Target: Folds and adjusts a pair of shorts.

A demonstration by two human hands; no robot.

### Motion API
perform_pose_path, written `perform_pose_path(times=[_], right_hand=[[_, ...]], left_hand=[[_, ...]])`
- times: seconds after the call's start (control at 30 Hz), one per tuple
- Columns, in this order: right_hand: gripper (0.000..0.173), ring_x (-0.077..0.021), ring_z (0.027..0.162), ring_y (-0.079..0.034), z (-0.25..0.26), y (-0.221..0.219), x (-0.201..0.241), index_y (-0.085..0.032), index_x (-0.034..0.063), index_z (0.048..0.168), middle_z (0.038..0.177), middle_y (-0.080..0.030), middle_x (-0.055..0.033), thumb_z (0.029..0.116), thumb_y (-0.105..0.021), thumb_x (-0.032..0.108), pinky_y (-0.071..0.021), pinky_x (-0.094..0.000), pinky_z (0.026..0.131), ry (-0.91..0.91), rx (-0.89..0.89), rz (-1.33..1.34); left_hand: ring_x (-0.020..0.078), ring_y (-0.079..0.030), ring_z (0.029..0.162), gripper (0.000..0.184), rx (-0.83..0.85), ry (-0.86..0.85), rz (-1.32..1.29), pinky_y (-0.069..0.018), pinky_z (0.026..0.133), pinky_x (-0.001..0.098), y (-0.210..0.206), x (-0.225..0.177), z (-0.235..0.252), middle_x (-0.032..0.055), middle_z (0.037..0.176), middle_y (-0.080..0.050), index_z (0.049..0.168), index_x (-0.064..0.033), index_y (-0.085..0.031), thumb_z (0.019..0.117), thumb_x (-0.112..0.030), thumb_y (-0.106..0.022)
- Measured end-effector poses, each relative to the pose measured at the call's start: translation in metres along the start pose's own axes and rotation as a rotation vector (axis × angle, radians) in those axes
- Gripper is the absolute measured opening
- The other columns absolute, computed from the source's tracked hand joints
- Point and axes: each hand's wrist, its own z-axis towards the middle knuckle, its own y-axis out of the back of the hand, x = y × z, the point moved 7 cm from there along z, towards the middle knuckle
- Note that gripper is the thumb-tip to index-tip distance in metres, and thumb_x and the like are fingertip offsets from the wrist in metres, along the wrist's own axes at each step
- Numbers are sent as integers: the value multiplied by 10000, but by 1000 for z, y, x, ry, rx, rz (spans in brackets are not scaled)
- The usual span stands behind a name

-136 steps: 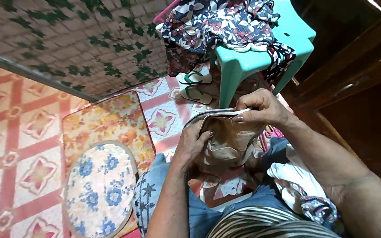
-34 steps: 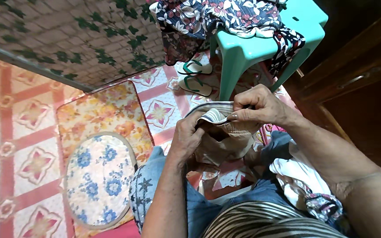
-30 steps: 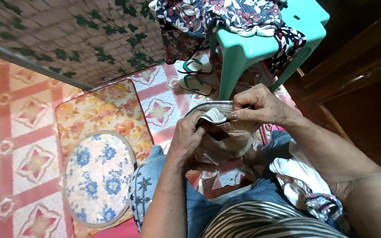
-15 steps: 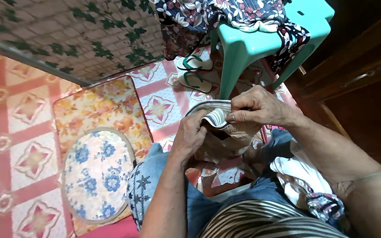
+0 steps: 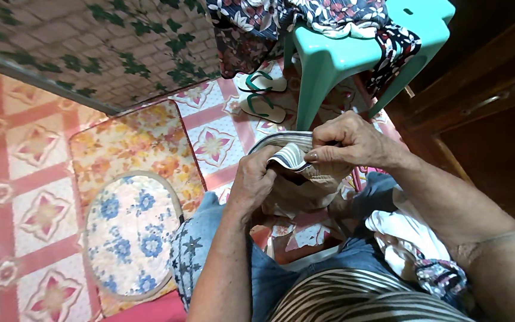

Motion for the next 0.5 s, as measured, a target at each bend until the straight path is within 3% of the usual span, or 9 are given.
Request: perform_pose_path(times=[0.1,0.5], right_hand=[[321,26,523,-422,0,0,-1,-575,44,643,569,-481,34,936,-630,162,-295,-145,477,3,-2,-9],[325,21,543,-423,0,1,-3,-577,48,664,586,-482,35,959,-619,177,-300,-158,501,22,34,-17]], left_hand=[[73,-677,825,192,-3,-30,6,-549,781,227,0,0,0,114,915,-713,1040,57,-705,872,59,-610],[88,-676,794,199,-4,-7,20,-556,746,254,1,-2,0,117,894,-709,1030,53,-701,855,81,-611]])
